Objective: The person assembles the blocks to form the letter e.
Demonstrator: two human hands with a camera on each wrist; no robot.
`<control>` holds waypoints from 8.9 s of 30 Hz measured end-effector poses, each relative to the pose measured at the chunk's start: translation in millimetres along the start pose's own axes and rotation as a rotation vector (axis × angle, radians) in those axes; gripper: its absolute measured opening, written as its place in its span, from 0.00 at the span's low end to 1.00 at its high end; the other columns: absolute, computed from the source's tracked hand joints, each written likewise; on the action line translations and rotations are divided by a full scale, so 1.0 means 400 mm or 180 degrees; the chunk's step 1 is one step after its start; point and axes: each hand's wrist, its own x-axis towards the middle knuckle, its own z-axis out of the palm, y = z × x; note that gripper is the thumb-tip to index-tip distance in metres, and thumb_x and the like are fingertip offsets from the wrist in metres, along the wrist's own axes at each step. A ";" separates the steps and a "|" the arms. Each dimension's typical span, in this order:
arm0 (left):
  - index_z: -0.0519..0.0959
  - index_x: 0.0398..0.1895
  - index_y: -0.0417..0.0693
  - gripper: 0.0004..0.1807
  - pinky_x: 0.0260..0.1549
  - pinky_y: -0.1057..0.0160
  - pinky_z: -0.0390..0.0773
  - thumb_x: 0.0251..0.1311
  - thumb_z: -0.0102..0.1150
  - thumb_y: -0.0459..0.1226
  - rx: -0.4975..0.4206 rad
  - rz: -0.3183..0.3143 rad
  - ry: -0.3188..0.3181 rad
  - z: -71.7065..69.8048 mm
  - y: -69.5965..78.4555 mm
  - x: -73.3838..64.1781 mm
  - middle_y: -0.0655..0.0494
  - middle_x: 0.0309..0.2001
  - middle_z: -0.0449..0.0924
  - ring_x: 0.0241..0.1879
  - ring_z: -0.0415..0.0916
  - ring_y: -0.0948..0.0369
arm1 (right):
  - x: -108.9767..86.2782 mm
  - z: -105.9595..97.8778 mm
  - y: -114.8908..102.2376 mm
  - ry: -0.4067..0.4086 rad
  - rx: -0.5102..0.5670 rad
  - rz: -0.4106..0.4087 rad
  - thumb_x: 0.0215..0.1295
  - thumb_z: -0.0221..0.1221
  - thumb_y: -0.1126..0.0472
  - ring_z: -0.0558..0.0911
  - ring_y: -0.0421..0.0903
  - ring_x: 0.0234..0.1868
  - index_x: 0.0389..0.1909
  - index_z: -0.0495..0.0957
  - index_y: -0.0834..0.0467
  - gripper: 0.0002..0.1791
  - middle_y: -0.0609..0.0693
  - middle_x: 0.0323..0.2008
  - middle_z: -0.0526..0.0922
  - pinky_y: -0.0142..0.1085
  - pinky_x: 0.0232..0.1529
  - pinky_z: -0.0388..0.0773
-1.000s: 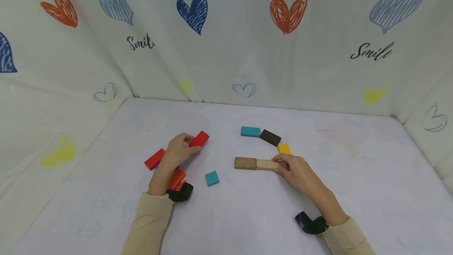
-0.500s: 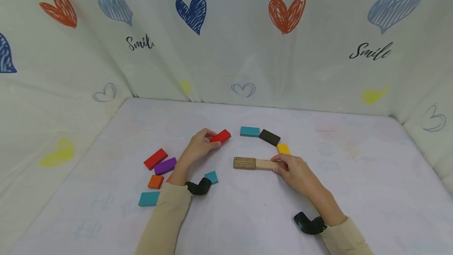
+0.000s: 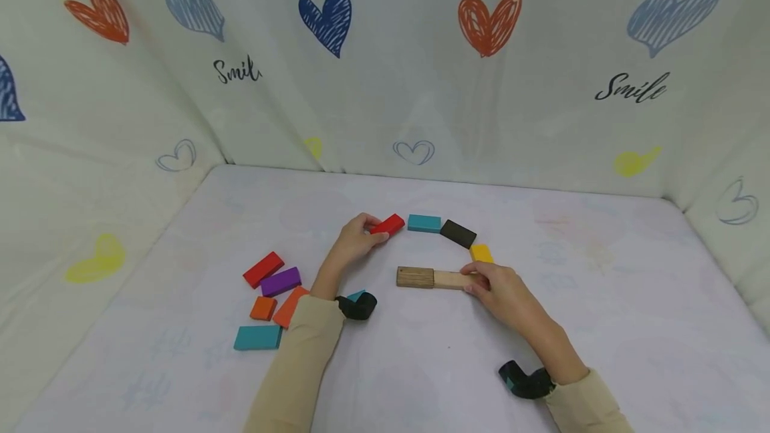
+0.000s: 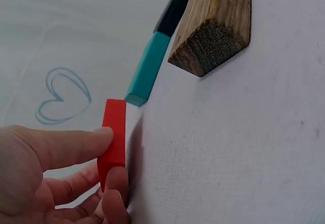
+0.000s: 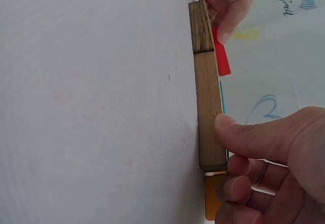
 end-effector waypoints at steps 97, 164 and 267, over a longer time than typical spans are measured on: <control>0.75 0.52 0.49 0.19 0.37 0.68 0.76 0.56 0.62 0.36 -0.0249 -0.0457 -0.0115 -0.012 0.003 0.006 0.49 0.44 0.75 0.40 0.73 0.57 | 0.000 0.002 -0.001 0.0019 -0.0009 -0.0017 0.58 0.62 0.64 0.67 0.41 0.26 0.44 0.78 0.59 0.13 0.46 0.22 0.71 0.29 0.27 0.65; 0.73 0.54 0.36 0.22 0.42 0.48 0.78 0.56 0.61 0.34 0.1422 0.0347 0.0335 -0.258 -0.168 -0.279 0.38 0.47 0.73 0.44 0.73 0.47 | -0.002 0.002 0.002 0.0016 0.0096 0.0009 0.58 0.61 0.64 0.66 0.42 0.27 0.45 0.78 0.58 0.12 0.47 0.21 0.68 0.30 0.28 0.63; 0.63 0.64 0.46 0.35 0.23 0.69 0.64 0.56 0.62 0.48 0.1022 0.0019 0.0018 -0.035 -0.040 -0.132 0.52 0.27 0.68 0.27 0.65 0.60 | 0.000 -0.004 -0.002 0.0017 0.0066 0.0013 0.58 0.62 0.64 0.66 0.42 0.26 0.45 0.78 0.58 0.13 0.47 0.21 0.67 0.30 0.28 0.63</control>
